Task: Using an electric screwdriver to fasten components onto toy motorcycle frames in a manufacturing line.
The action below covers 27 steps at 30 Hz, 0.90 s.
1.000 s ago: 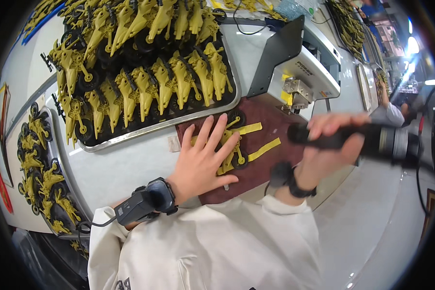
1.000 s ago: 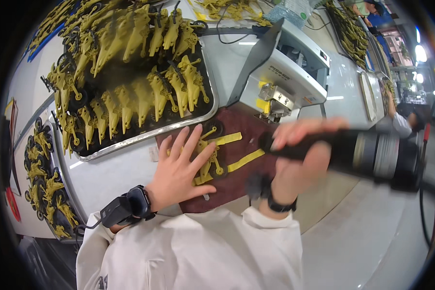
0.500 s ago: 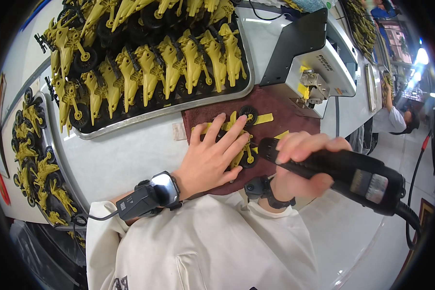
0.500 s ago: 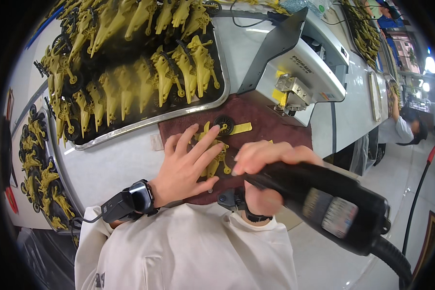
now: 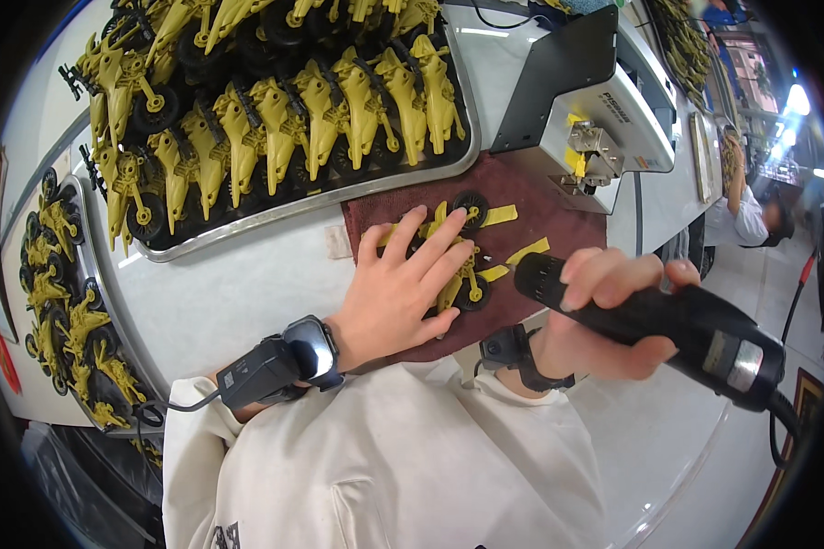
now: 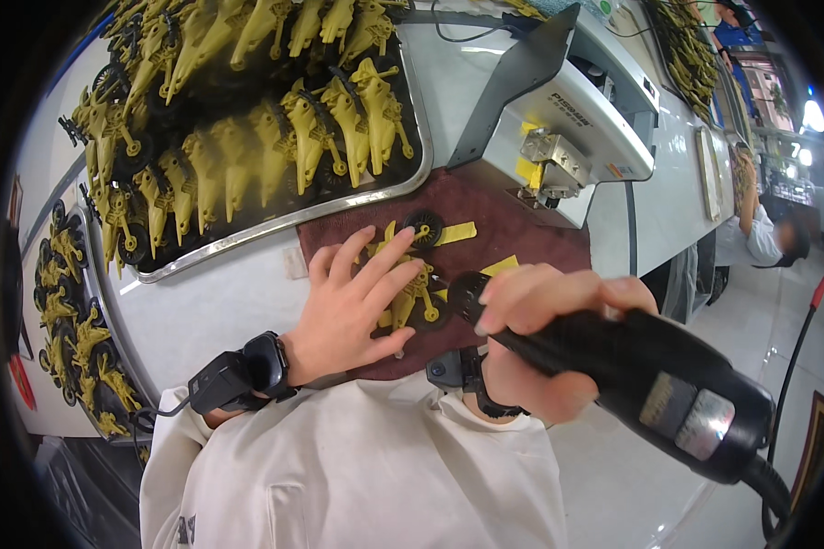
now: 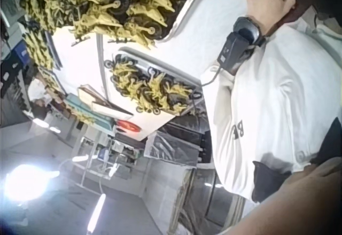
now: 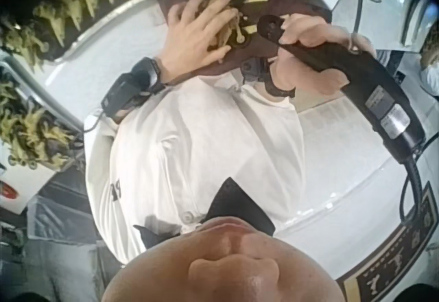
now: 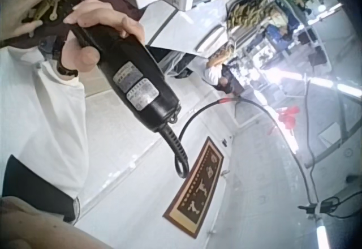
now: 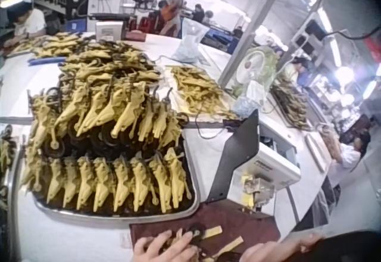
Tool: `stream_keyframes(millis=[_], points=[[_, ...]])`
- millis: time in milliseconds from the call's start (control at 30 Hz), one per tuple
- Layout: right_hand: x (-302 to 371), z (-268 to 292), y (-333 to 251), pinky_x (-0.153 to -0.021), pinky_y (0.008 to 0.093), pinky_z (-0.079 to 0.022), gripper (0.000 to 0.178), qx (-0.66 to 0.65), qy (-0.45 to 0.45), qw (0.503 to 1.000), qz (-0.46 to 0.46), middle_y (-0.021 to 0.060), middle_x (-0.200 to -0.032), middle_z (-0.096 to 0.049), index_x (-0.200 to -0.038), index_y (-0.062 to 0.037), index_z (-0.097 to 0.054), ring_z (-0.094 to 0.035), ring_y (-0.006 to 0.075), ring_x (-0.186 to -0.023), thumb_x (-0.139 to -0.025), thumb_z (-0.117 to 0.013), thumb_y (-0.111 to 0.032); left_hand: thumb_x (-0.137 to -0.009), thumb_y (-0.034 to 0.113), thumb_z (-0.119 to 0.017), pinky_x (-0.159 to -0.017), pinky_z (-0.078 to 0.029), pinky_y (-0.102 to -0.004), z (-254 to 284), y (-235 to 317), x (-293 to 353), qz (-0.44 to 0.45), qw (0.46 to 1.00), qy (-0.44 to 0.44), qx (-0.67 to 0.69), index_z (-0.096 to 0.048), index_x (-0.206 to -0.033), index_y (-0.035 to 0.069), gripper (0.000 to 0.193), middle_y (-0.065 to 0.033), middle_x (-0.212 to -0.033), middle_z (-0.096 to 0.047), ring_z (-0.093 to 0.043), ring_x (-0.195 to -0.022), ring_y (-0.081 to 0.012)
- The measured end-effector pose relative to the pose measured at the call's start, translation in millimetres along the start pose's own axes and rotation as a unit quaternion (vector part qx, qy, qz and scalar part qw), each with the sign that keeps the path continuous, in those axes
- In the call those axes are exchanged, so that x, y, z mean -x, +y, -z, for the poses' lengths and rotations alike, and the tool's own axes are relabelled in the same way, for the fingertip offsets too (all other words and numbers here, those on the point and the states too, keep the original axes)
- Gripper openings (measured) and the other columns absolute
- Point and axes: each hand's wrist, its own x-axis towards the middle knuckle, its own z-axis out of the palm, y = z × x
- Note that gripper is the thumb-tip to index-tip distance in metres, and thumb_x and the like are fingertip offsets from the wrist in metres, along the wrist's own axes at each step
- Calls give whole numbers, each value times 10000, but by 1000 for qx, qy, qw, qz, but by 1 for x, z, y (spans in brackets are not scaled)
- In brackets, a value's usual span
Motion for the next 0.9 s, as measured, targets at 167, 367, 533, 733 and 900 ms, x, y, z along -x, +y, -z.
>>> stream_keyframes(millis=[167,367,533,733,900], points=[[7,-5,8,-504,364,-460,675,43,-10,998,-55,123,-719,-546,-1228,-14,-295,-529,224,-490,-860,-587,-499,-643,351,-732,-934,-276,-475,1,-2,-1,-7,1000,8,20,-466,-1269,135,713,-77,-1436,-352,-345,-1234,-337],[8,-6,18,-561,327,-439,559,-30,-25,990,-135,103,-787,-552,-1180,-82,-366,-546,209,-605,-813,-720,-311,-664,359,-716,-942,-282,-486,3,0,-3,-22,1000,5,-12,-483,-1266,130,685,-80,-1441,-344,-357,-1232,-346],[14,-6,19,-573,325,-447,530,43,-82,988,-120,88,-787,-543,-1152,-76,-366,-536,199,-587,-829,-682,-354,-700,356,-671,-1002,-271,-527,-3,18,-3,11,989,-5,-145,-470,-1311,118,685,-116,-1444,-340,-334,-1302,-330],[-19,12,-2,-522,318,-411,546,82,-53,995,4,51,-709,-542,-1147,-103,-409,-508,170,-509,-858,-550,-544,-723,356,-640,-991,-307,-517,-9,15,-1,13,990,-7,-144,-442,-1336,113,688,-138,-1459,-309,-339,-1299,-328],[-84,21,1,-508,331,-445,536,176,104,974,99,65,-652,-541,-1154,-73,-398,-512,163,-502,-871,-542,-504,-700,352,-661,-987,-298,-525,-11,12,2,9,994,-7,-112,-425,-1351,124,728,-147,-1468,-289,-337,-1292,-344]])
